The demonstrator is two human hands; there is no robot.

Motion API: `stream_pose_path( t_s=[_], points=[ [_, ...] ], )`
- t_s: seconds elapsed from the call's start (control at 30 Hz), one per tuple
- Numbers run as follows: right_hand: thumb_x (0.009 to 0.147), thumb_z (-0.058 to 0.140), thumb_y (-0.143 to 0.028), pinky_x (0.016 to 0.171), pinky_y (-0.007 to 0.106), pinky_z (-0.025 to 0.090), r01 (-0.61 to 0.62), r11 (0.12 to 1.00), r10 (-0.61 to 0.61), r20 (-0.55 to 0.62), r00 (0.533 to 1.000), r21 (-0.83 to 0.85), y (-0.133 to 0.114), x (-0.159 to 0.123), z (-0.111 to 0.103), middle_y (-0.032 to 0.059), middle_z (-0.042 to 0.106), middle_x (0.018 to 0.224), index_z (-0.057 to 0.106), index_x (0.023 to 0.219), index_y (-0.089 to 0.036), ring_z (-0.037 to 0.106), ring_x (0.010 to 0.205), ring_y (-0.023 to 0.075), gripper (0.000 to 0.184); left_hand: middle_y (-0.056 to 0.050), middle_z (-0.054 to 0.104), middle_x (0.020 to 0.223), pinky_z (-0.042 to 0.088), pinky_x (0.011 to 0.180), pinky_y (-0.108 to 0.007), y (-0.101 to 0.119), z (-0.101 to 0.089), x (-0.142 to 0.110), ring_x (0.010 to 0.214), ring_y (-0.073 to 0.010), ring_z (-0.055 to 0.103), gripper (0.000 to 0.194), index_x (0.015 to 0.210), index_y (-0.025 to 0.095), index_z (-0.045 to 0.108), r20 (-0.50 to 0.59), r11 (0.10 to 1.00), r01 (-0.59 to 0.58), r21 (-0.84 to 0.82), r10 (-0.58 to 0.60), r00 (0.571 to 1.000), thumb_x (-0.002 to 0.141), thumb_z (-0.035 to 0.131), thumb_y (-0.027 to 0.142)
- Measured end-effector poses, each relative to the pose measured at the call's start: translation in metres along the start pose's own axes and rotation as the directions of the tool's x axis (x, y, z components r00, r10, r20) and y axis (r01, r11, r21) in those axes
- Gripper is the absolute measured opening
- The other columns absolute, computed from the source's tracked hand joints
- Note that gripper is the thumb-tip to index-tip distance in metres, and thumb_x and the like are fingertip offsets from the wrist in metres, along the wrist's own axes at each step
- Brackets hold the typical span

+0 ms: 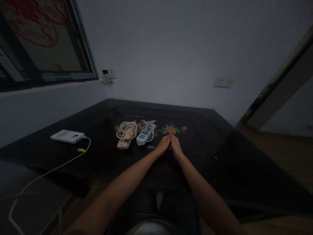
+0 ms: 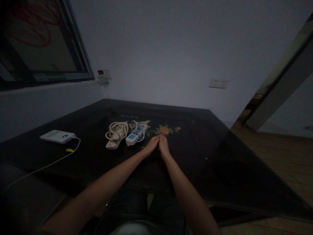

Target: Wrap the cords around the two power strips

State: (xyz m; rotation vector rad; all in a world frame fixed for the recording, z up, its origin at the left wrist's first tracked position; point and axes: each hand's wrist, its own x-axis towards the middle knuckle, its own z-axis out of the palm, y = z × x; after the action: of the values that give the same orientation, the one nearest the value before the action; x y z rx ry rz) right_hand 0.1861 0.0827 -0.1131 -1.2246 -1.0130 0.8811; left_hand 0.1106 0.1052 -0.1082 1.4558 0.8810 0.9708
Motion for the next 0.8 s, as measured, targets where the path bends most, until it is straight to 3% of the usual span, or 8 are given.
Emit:
stream_pose_path(
  t_s=[0.57, 0.8],
  points=[
    [0.077, 0.048, -0.046, 0.048, 0.023, 0.039, -0.007, 1.0, 0.006, -0.039, 0.999, -0.018, -0.0036, -0.0008, -0.0004, 0.0013, 0.059, 0.057, 0.057, 0.068, -0.019, 0.055, 0.059, 0.0166, 0.029, 0.001, 0.057, 0.057, 0.038, 0.049, -0.018, -0.0004, -0.0003, -0.0022, 0.049, -0.0093, 0.049, 0.029, 0.094, 0.009, 0.065, 0.01, 1.0, -0.004, -0.013, 0.004, 1.0, 0.087, 0.038, 0.014],
    [0.077, 0.046, -0.046, 0.047, 0.024, 0.038, 0.005, 1.0, -0.005, -0.023, 1.0, -0.021, -0.0015, -0.0007, -0.0005, 0.0005, 0.056, 0.054, 0.057, 0.068, -0.02, 0.054, 0.056, 0.0166, 0.03, -0.001, 0.062, 0.062, 0.042, 0.058, -0.021, -0.0019, 0.0003, 0.001, 0.055, -0.0116, 0.053, 0.028, 0.092, 0.01, 0.066, 0.003, 1.0, -0.009, 0.012, 0.009, 1.0, 0.085, 0.039, 0.011]
  ],
)
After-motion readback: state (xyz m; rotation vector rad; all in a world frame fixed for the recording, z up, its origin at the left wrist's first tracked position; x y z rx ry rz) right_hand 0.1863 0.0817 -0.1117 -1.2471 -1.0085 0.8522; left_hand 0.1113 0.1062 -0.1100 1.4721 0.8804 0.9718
